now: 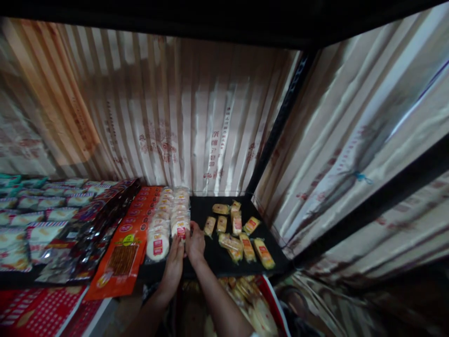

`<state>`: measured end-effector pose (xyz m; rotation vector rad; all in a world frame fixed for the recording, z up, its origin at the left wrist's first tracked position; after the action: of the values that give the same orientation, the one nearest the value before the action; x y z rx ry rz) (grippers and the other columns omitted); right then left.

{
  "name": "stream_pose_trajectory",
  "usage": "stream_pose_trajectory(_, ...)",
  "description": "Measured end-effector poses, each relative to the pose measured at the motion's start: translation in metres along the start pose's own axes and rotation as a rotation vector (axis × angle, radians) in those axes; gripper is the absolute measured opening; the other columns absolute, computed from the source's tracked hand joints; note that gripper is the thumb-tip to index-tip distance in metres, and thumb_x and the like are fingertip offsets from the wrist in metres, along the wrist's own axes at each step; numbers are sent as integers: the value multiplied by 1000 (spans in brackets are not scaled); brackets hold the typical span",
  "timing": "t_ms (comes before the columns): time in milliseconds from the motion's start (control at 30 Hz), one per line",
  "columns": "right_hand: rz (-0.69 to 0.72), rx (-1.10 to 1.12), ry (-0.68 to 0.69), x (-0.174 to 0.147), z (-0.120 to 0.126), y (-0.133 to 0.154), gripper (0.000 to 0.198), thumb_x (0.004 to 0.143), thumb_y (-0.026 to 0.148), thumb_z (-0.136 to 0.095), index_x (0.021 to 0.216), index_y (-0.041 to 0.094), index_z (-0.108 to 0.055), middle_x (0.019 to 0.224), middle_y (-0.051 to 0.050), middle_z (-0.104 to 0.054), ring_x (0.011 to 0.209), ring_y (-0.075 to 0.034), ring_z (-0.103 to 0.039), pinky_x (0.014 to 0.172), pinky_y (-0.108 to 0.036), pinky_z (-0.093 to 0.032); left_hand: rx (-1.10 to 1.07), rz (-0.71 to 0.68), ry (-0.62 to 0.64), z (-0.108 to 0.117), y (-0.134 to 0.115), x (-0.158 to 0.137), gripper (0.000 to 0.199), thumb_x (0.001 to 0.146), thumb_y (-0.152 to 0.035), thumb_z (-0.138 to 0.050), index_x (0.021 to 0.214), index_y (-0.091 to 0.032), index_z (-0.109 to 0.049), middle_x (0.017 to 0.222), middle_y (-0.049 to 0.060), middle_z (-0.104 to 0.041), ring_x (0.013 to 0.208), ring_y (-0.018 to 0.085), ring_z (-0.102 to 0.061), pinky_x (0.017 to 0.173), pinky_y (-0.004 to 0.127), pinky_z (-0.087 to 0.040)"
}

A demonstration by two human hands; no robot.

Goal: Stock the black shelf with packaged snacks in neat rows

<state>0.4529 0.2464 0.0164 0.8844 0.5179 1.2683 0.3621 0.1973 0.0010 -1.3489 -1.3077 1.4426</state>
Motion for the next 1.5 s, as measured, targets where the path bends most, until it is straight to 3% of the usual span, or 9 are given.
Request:
stream_pose_trajectory(200,24,-8,-28,-1,-3,-6,35,83,30,-43,113,17,-56,109,-8,-66,99,-20,-62,88,-31,-47,21,-30,-36,-1,2,1,62,76,-54,-54,126,-19,-49,144,9,-37,135,24,-28,104,32,-38)
stream_pose_trajectory(400,0,31,-9,-6,-5,-10,41,83,29,-42,121,19,-54,116,-8,-63,103,-21,-61,91,-34,-46,89,-56,-4,-1,4,-6,55,81,-47,-47,124,-14,-50,147,11,-32,136,21,-26,112,33,-22)
stream_pose_trajectory(533,11,45,-36,-18,-2,-13,48,83,28,-43,127,12,-49,127,-13,-55,116,-23,-53,99,-36,-41,149,-151,8,4,1,-22,46,82,-42,-44,118,-15,-54,144,11,-37,134,21,-32,112,34,-23)
stream_pose_trajectory(667,118,3,-53,-34,3,-15,47,84,23,-38,127,8,-50,131,-16,-52,123,-23,-46,103,-36,-37,336,-380,-144,22,-5,-47,35,82,-33,-43,110,-17,-59,136,11,-46,130,24,-36,112,38,-22)
stream_pose_trajectory(867,315,-65,-110,-42,0,-13,40,83,17,-41,119,18,-59,134,-12,-49,124,-23,-44,101,-41,-39,678,-579,-356,55,5,-59,37,79,-14,-39,110,-13,-60,138,16,-39,130,30,-32,107,49,-28)
stream_pose_trajectory(1000,384,-135,-131,-42,-7,-10,38,82,15,-43,114,23,-63,132,-9,-50,123,-24,-44,98,-42,-43,762,-545,-423,66,8,-44,38,79,-12,-39,111,-8,-58,138,19,-35,131,32,-30,106,50,-30)
stream_pose_trajectory(1267,414,-270,-119,-49,-10,-7,41,85,18,-41,123,24,-56,132,-9,-50,119,-24,-46,96,-40,-44,859,-526,-329,65,-3,-22,42,76,-8,-40,114,-10,-58,132,16,-46,127,29,-38,107,46,-32)
stream_pose_trajectory(1400,450,-327,-152,-53,-4,1,36,87,23,-42,120,24,-58,141,-9,-40,126,-26,-38,97,-43,-42,857,-540,-310,69,-3,-23,42,75,-8,-39,112,-11,-60,131,15,-47,126,28,-38,107,45,-33)
stream_pose_trajectory(1500,555,-395,-109,-59,-5,13,37,89,25,-42,124,27,-55,146,-6,-32,133,-27,-28,99,-45,-38,807,-512,-300,76,-5,-20,40,78,-11,-37,110,-11,-60,131,15,-48,126,27,-39,108,44,-32)
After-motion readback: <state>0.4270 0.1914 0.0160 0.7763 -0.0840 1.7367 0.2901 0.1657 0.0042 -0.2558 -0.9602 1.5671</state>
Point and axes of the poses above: each hand's wrist, its own x-axis towards the middle knuckle, its own z-axis out of the back of the hand, y = z × x, the point moved 4 cm from there along x, towards the middle knuckle
